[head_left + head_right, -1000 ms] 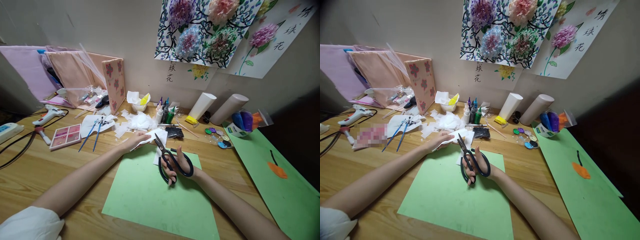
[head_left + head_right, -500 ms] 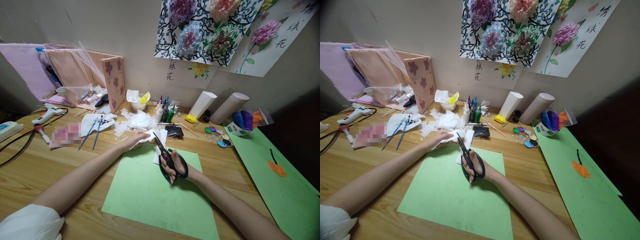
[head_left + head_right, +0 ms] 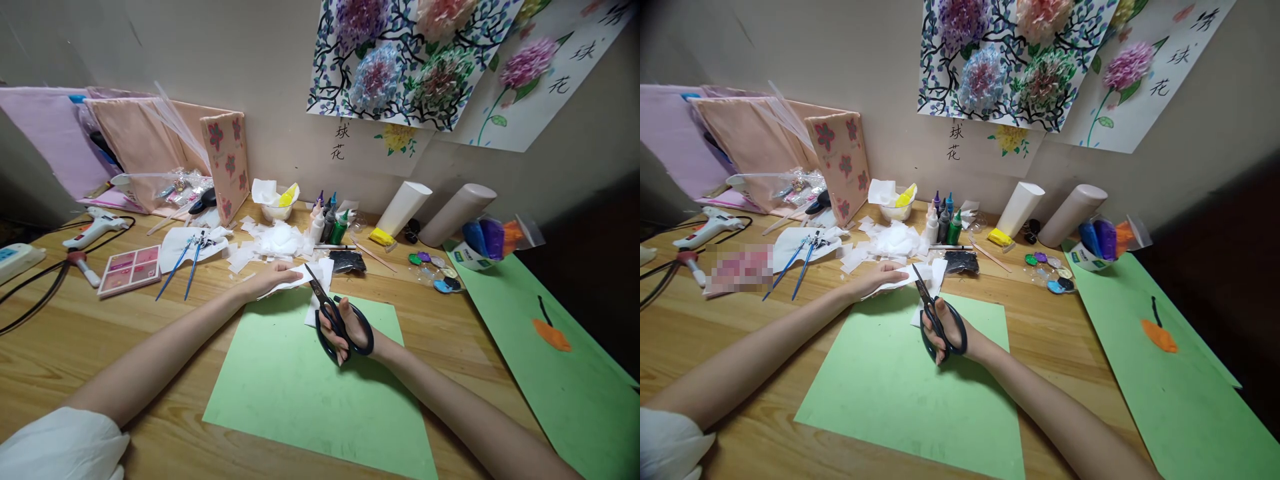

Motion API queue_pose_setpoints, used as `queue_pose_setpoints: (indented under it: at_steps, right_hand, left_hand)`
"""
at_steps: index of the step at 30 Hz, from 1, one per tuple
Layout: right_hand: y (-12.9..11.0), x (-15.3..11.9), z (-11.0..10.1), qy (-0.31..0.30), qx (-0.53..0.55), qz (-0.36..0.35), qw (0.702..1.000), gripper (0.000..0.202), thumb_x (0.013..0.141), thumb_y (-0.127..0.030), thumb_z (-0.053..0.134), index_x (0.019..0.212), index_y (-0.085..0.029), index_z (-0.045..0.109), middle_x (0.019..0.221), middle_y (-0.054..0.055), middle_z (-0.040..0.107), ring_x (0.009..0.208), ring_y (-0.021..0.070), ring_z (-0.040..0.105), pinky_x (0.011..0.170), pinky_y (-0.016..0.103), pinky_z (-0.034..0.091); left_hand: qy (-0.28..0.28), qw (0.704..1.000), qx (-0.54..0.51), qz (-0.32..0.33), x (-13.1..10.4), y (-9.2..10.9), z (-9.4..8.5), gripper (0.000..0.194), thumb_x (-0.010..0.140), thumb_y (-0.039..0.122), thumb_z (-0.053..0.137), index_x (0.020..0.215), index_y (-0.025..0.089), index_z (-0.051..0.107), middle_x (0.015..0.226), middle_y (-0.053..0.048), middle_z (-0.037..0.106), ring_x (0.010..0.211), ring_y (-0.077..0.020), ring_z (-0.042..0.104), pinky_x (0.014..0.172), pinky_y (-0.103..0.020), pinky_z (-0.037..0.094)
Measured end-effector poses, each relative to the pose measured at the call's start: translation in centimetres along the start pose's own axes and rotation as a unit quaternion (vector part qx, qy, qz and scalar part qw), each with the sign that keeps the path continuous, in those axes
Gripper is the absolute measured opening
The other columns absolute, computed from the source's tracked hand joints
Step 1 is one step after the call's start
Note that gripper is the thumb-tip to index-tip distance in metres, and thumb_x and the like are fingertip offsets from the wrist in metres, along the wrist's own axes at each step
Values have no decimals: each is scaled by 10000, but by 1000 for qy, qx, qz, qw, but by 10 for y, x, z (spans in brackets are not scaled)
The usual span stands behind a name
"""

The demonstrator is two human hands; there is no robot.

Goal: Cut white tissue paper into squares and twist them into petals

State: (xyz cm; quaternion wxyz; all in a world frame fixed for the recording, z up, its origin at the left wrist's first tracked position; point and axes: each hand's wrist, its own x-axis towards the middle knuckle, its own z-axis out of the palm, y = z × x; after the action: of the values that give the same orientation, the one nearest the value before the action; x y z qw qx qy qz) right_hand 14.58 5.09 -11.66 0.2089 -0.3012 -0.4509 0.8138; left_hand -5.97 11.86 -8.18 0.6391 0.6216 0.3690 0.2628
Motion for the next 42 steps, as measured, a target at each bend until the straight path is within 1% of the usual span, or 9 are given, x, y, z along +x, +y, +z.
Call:
queue_pose_setpoints:
  at_steps: [12, 16, 20, 23, 27, 31, 33, 37, 42]
  right_hand:
    - [-2, -1, 3, 21, -10, -4, 1000, 770, 463, -924, 305, 666, -189, 416, 316, -90, 415, 218, 83, 390, 270, 227, 435]
    - [2, 1, 5, 54, -10, -15, 998, 739, 468, -902, 396, 659, -189, 424, 289, -102, 383, 185, 70, 335, 223, 201, 386]
    - [-1, -1, 12, 124, 9, -67, 990, 761, 525, -897, 341, 700, -170, 481, 315, -84, 412, 228, 77, 389, 270, 206, 430]
    - [-8, -4, 19, 167, -13, -94, 981, 619, 671, -766, 464, 703, -150, 527, 375, -77, 438, 295, 74, 446, 376, 230, 510]
    - [-10, -2, 21, 184, -80, -126, 972, 495, 698, -532, 647, 447, -165, 429, 339, -69, 373, 303, 73, 441, 364, 209, 493]
    - [-5, 4, 17, 242, -11, -177, 954, 438, 678, -491, 680, 511, -185, 414, 330, -94, 355, 271, 60, 372, 318, 205, 454]
    - [-5, 5, 15, 253, 34, -186, 949, 431, 658, -518, 688, 568, -186, 429, 329, -106, 346, 270, 56, 347, 308, 198, 442]
    - [-11, -2, 13, 174, 81, -139, 972, 557, 702, -708, 503, 744, -154, 535, 376, -86, 409, 310, 68, 377, 417, 263, 517]
    - [-19, -12, 11, -1, 78, -34, 996, 845, 631, -878, 224, 837, -125, 548, 482, -25, 498, 417, 130, 519, 603, 385, 543]
  left_hand:
    - [-29, 999, 27, 11, -4, 6, 3, 369, 729, 475, 582, 578, 140, 559, 510, 33, 415, 440, -64, 303, 448, -212, 171]
    - [-34, 999, 23, 6, -3, 5, 2, 369, 735, 480, 573, 595, 139, 553, 530, 32, 420, 452, -66, 318, 453, -209, 188]
    - [-28, 998, 53, 11, -4, 2, 5, 379, 750, 475, 567, 587, 138, 502, 539, 33, 373, 469, -66, 294, 445, -212, 165]
    - [-58, 990, 121, 32, -6, 0, 14, 426, 761, 494, 549, 553, 137, 447, 532, 41, 321, 478, -60, 269, 439, -207, 154]
    - [-88, 982, 158, 59, -9, -1, 25, 444, 800, 498, 496, 554, 134, 435, 528, 47, 306, 478, -53, 277, 431, -198, 174]
    - [-90, 990, 106, 17, -9, 1, 23, 398, 767, 496, 548, 602, 140, 481, 485, 52, 384, 406, -55, 353, 381, -193, 210]
    - [-44, 998, 33, 4, -8, 1, 20, 392, 724, 480, 604, 571, 147, 464, 442, 65, 369, 357, -45, 324, 349, -195, 182]
    - [108, 986, -125, 28, -1, 1, 12, 389, 661, 426, 665, 530, 152, 422, 388, 88, 313, 316, -14, 205, 343, -204, 84]
    - [180, 969, -161, 50, 4, 3, 7, 368, 698, 417, 608, 577, 183, 351, 374, 114, 259, 305, -19, 177, 342, -190, 124]
